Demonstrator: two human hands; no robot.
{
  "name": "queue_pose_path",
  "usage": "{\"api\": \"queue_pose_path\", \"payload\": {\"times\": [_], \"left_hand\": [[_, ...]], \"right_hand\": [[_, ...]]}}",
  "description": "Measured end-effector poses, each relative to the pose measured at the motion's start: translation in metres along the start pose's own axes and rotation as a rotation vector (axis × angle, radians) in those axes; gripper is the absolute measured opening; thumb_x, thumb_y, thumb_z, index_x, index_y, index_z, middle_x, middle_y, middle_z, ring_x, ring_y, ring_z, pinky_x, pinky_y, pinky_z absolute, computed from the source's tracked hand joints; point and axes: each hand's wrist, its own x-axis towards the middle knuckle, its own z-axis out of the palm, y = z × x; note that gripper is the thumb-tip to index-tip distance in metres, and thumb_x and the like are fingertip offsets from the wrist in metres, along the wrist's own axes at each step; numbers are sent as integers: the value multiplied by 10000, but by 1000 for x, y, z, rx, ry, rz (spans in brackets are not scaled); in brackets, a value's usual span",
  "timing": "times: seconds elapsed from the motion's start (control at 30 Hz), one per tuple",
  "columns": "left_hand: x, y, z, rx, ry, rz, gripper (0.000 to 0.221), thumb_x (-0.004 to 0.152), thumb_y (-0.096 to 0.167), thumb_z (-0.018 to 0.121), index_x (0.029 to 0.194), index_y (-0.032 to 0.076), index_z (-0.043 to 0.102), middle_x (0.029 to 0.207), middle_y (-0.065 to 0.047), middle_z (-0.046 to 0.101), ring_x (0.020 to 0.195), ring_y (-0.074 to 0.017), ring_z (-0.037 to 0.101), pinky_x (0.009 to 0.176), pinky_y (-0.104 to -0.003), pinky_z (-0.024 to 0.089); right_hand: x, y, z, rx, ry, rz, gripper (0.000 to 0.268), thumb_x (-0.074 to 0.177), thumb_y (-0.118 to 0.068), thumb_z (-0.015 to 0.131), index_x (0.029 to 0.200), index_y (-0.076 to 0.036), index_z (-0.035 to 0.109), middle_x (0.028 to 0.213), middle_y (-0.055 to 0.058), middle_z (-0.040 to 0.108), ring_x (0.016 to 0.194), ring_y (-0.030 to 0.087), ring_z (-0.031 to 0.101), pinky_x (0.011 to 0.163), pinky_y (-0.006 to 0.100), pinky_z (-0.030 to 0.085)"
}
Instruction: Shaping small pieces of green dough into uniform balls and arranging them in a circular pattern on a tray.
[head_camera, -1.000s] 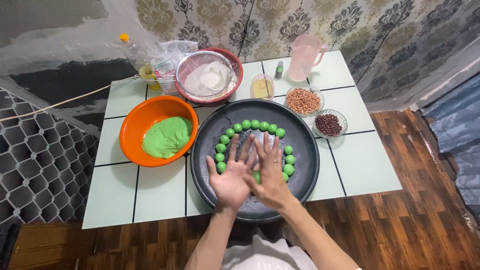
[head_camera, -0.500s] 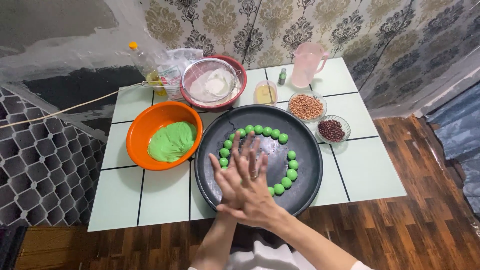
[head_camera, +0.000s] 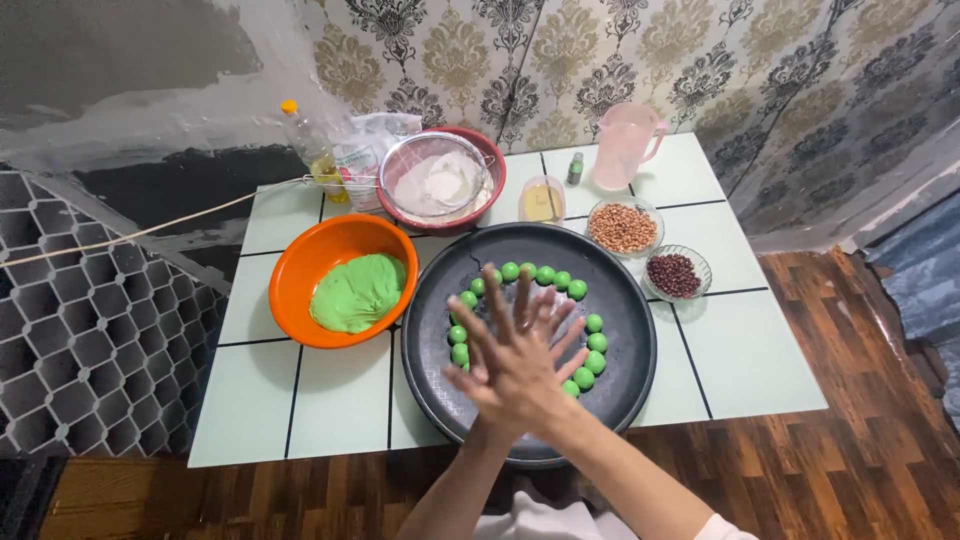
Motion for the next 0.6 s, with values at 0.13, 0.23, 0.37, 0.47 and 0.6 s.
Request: {"api": "queue_pose_path", "payload": {"times": [0.13,0.23,0.37,0.47,0.6], "left_hand": [[25,43,-16,93,125,-486,846,834,790,552,1543,368,365,1578,-6,390,1456,-278,369,1185,-570,282],[34,46,-29,127,191,-677,871,835,793,545,1544,317,372,1561,-53,396,1430,-301,410,1166,-536,362],[27,42,-36,124,302,-602,857,857,723,578,1525,212,415,1515,-169,447,1418,-382,417,1151,-569,379],[25,42,-40,118,387,-550,849,874,672,603,1512,134,448,1481,-256,487,1408,-443,423,1141,-593,393],[41,55,-43,219,517,-491,782,901,601,618,1463,74,485,1489,-284,484,1400,-442,454,1099,-596,417]], "right_hand": [[-14,-4,2,1,-43,27,833,918,-670,536,1620,-316,261,1714,126,25,1512,477,-147,1066,805,-27],[-15,-15,8,26,-57,4,846,912,-661,537,1621,-291,261,1710,142,53,1527,468,-93,1076,791,2],[10,-11,-10,368,93,108,634,985,-411,602,1560,-242,396,1685,167,189,1540,467,65,1186,665,121],[15,18,-48,537,149,183,522,927,-138,714,1419,-119,541,1469,203,478,1338,468,499,1056,556,463],[-13,11,-52,683,-20,296,386,884,-83,732,1264,-122,681,1250,96,660,1226,310,655,959,415,566]]}}
